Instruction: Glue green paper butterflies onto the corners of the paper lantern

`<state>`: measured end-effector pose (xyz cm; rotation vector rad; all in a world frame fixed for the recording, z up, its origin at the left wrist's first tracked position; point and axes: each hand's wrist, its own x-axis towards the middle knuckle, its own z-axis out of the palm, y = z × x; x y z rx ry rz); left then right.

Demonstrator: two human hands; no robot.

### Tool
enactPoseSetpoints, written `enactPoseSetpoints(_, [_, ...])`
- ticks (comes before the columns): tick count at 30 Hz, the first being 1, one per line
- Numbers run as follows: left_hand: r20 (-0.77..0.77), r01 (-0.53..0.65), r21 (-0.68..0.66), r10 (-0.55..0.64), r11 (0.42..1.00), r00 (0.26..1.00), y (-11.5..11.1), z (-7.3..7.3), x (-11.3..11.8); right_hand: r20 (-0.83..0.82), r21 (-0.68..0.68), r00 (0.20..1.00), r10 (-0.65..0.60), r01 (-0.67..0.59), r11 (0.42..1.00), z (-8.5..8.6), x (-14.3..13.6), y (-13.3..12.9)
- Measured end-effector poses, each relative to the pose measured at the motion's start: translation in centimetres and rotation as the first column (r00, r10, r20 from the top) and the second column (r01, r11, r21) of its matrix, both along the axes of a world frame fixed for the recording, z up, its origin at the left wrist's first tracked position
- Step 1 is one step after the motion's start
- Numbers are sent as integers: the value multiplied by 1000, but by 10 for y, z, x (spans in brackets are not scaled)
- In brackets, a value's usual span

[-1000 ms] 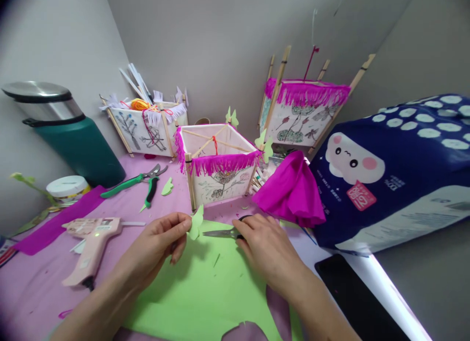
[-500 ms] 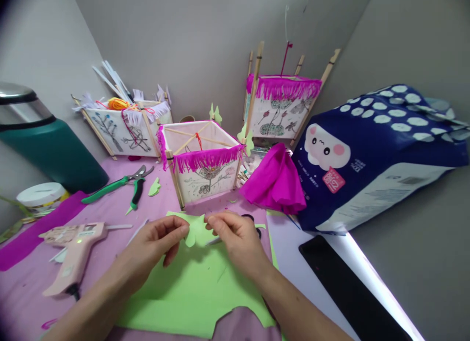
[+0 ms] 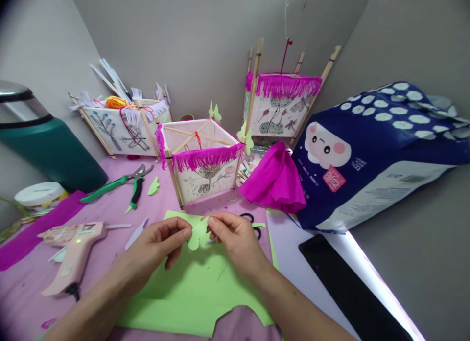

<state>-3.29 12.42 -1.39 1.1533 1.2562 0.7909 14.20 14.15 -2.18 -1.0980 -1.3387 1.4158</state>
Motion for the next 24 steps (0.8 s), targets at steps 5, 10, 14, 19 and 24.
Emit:
enactPoseSetpoints(5, [49, 0, -12, 1, 1000, 999, 0, -1, 0, -132, -111, 990, 50, -65, 992, -3, 1, 0])
enactPoseSetpoints(10, [82, 5, -23, -3, 1000, 997, 0, -1, 0, -184, -140, 981, 63, -90, 986, -5, 0, 0])
enactPoseSetpoints(14, [72, -7, -27, 9, 1000, 997, 0, 0, 1, -55, -37, 998, 6, -8, 999, -5, -1, -3])
enactPoseSetpoints(19, [12, -19, 12, 19, 1000, 1000, -1, -2, 3, 159, 141, 987, -9, -14, 990, -6, -8, -9])
enactPoseSetpoints(24, [-16, 46, 33, -46, 998, 999, -4, -4, 7, 291, 203, 951, -108, 49, 978, -12, -11, -13])
